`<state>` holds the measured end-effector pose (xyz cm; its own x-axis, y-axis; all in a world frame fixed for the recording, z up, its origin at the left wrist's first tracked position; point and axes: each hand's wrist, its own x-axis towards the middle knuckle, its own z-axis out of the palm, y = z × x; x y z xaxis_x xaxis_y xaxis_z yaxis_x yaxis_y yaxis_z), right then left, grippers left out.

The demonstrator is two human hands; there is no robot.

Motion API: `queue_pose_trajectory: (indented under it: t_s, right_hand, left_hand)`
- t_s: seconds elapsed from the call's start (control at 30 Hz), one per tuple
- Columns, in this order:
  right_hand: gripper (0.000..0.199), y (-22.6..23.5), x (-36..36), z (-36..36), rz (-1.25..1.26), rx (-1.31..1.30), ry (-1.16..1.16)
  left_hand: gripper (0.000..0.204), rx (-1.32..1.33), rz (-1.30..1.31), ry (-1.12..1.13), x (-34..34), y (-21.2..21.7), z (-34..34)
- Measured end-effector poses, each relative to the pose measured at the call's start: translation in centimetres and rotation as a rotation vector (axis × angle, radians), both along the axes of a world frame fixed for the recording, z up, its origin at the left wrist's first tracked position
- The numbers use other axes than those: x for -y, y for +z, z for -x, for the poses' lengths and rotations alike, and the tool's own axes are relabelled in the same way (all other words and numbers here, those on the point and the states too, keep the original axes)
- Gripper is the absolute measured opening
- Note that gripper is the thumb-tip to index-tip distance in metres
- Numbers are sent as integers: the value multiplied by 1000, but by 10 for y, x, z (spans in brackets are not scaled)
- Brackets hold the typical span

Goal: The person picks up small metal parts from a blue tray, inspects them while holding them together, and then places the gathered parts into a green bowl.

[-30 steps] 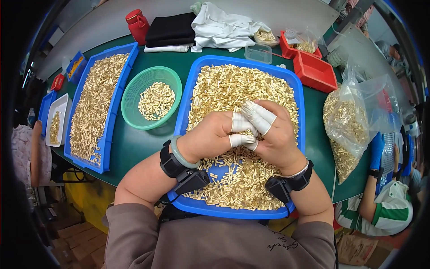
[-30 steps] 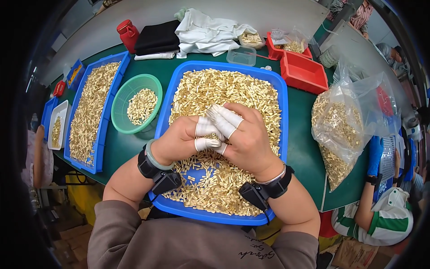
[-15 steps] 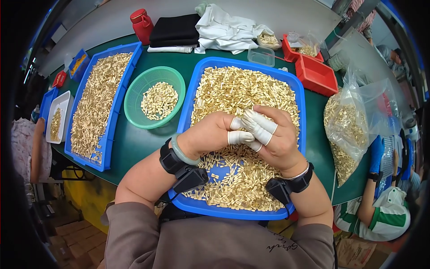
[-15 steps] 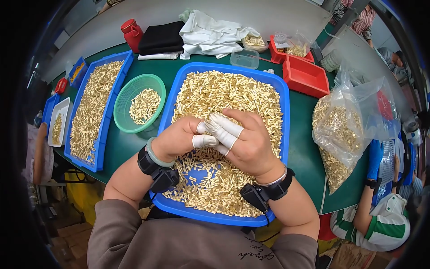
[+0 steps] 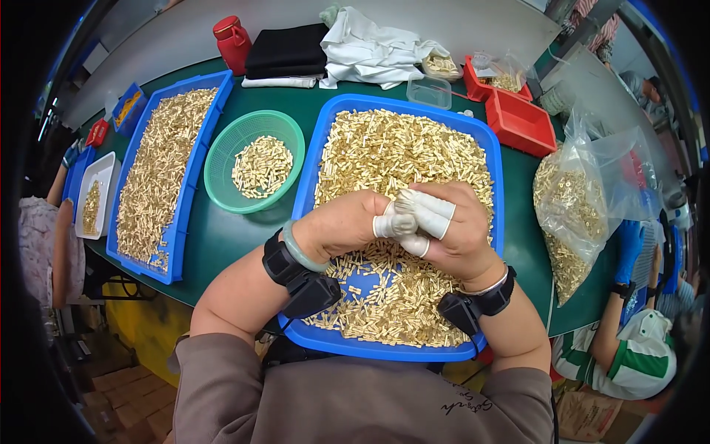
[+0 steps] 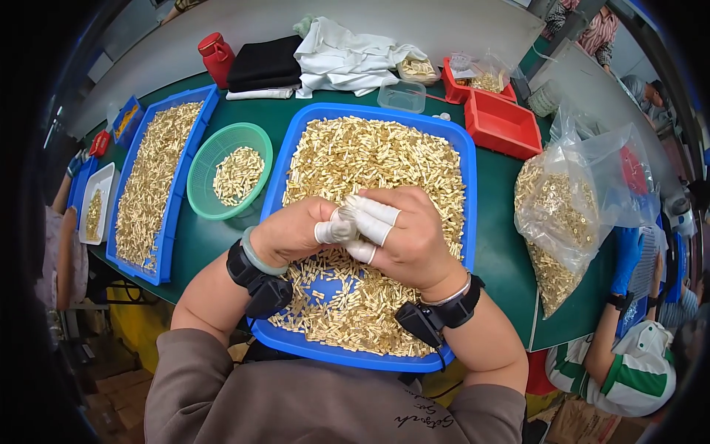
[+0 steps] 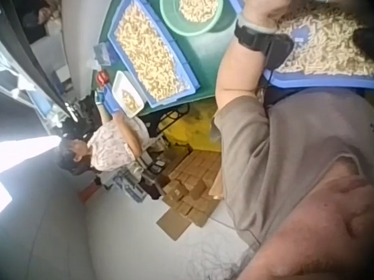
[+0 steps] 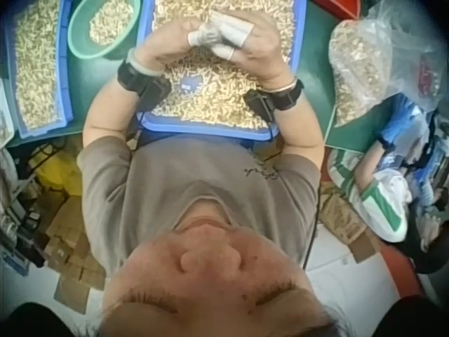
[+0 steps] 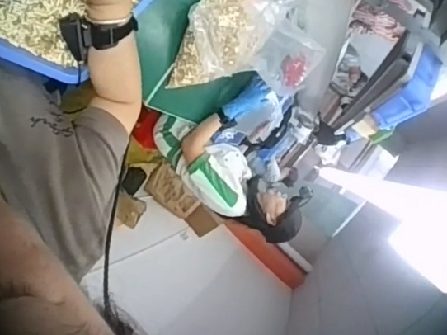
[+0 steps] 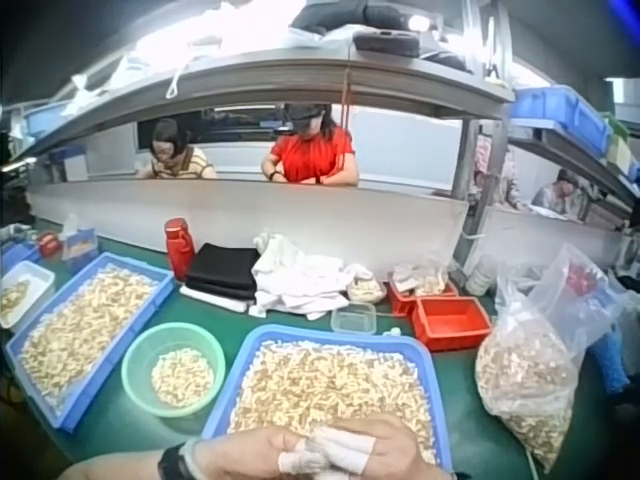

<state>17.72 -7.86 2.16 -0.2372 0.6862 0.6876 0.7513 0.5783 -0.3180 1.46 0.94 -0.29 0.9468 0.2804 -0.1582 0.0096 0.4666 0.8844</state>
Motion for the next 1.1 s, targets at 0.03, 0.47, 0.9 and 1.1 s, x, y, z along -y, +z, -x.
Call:
queue_pose_trajectory:
  t_s: [0.03,0.47,0.9,1.1]
  right_hand:
    - [35,0,0,0,16,-42,-16]
    - [17,-6,8,-8,1013,-1018,207]
    - [21,-14,-2,-8,600,-1137,-32]
    - [21,-13,-1,-4,570,-1038,-31]
  left_hand:
    - [26,-10,85,34,0,0,0]
    - [42,245,-1495,252,5,23,-10]
    - [16,13,-1079,257,3,14,-8]
    - [15,-88,-791,242,6,10,-7]
